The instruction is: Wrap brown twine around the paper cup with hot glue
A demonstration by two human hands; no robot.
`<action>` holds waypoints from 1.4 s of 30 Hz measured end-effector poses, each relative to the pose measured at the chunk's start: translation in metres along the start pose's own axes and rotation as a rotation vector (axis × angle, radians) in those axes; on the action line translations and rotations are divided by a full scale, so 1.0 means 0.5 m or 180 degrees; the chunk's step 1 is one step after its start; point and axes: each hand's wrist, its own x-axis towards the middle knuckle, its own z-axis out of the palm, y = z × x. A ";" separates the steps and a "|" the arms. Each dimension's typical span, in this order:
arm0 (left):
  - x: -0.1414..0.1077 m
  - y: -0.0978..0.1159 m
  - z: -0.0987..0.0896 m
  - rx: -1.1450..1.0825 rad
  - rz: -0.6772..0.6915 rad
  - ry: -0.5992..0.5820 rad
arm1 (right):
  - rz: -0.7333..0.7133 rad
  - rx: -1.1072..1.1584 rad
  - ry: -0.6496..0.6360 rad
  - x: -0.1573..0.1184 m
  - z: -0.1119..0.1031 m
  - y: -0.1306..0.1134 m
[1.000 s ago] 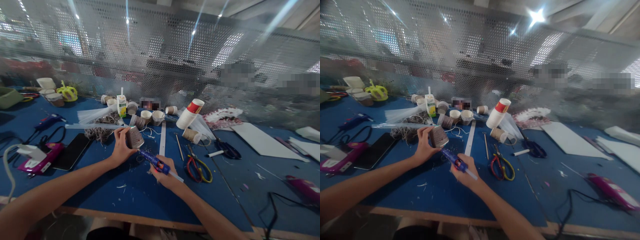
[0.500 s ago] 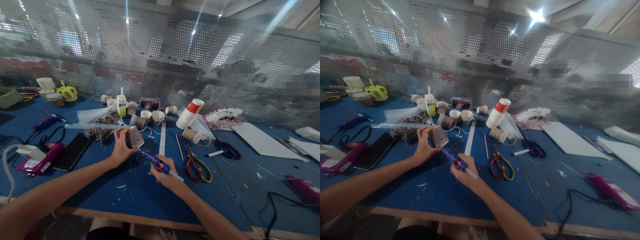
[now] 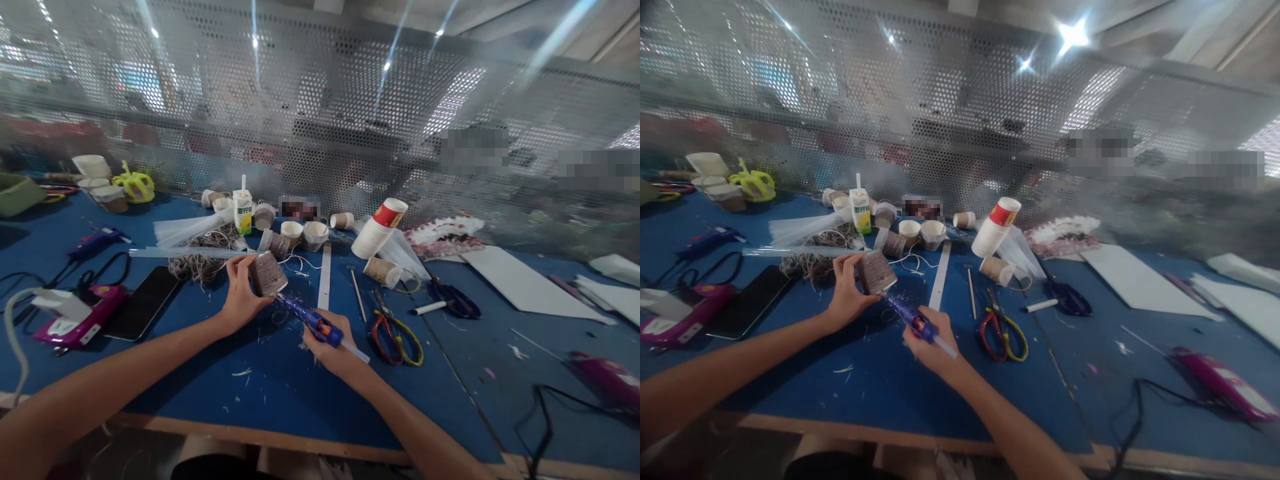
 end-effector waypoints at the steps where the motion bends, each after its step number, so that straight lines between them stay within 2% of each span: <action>1: 0.000 0.000 0.000 -0.0009 -0.0009 0.0003 | -0.0010 -0.0012 0.0016 0.000 0.000 0.001; 22: 0.001 0.000 0.000 -0.0275 0.0047 0.0094 | 0.0332 0.0173 0.0168 -0.001 -0.011 -0.012; 31: 0.001 -0.019 0.005 -0.0545 0.0027 0.0062 | 0.0439 0.0203 0.0313 0.000 -0.015 -0.019; 42: 0.002 -0.027 0.009 -0.0842 0.0022 0.0073 | 0.0361 0.0196 0.0445 0.004 -0.013 0.000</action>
